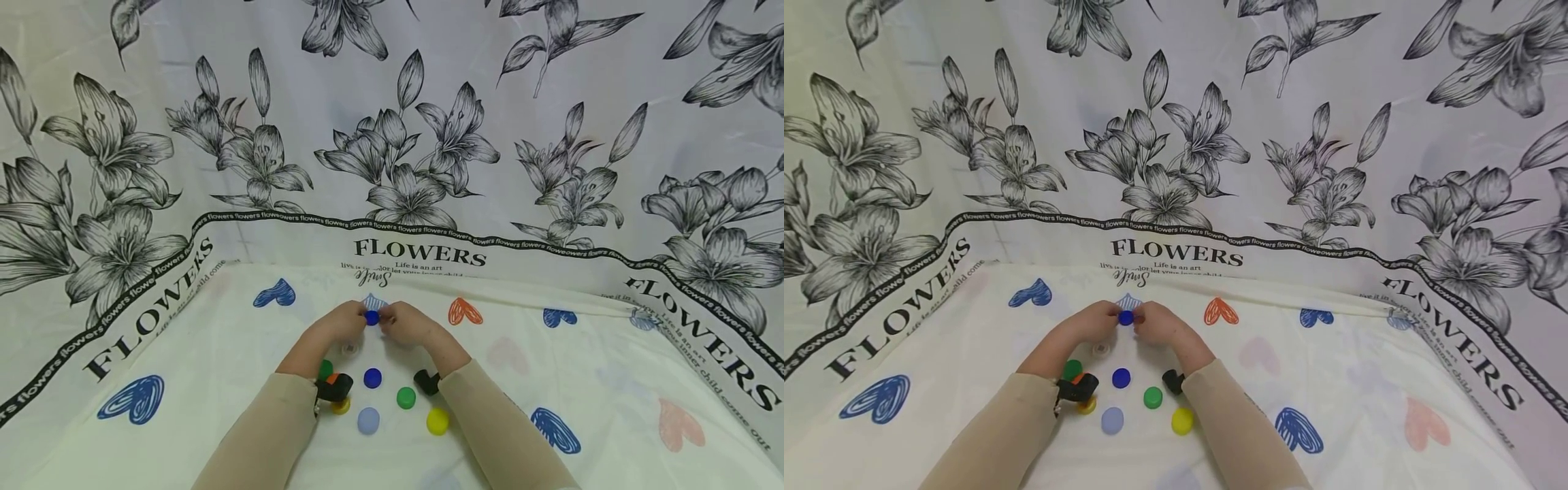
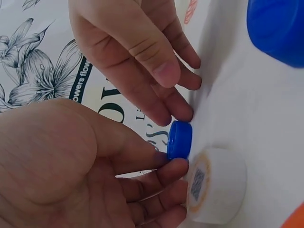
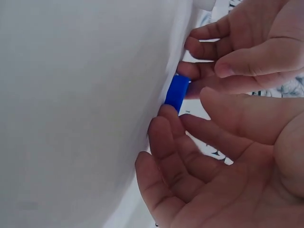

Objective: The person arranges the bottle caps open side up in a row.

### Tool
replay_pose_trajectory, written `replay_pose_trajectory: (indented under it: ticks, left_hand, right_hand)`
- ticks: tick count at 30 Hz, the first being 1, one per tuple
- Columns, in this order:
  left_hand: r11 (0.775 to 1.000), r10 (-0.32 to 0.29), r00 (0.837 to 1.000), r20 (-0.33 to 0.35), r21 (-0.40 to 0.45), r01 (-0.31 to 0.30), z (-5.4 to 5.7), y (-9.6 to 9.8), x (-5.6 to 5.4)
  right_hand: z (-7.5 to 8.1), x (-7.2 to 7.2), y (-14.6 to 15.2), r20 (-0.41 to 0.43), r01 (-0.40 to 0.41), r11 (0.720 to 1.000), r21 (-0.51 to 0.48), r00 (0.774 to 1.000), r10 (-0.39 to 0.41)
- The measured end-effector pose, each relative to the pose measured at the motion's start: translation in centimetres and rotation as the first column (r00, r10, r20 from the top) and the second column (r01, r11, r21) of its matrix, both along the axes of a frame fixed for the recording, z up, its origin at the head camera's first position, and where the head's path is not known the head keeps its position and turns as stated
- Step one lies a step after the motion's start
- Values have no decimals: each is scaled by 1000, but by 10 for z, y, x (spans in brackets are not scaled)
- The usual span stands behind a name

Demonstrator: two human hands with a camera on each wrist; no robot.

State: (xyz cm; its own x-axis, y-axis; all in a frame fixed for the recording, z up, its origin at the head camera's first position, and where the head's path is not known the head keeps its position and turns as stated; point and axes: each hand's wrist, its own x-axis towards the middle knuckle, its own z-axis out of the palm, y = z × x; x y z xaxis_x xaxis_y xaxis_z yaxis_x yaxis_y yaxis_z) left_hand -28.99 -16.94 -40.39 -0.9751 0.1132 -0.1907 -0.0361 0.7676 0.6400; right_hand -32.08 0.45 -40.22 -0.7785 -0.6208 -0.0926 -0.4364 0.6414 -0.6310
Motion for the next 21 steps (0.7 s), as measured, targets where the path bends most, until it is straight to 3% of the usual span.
replay_pose_trajectory:
  ticks: [6,10,15,21]
  left_hand:
    - [999,39,999,16,-10,-39,5,-8,4]
    - [999,51,999,-2,-2,-51,6,-15,6]
    - [998,54,998,14,6,-55,-3,-29,11]
    - [998,55,998,3,17,-55,2,-52,21]
  right_hand:
    - [-3,5,0,18,-83,997,8,996,83]
    - [0,14,-2,46,-75,992,106,996,71]
    - [5,21,-15,61,-107,964,242,994,95]
    - [20,24,-34,57,-192,954,230,981,183]
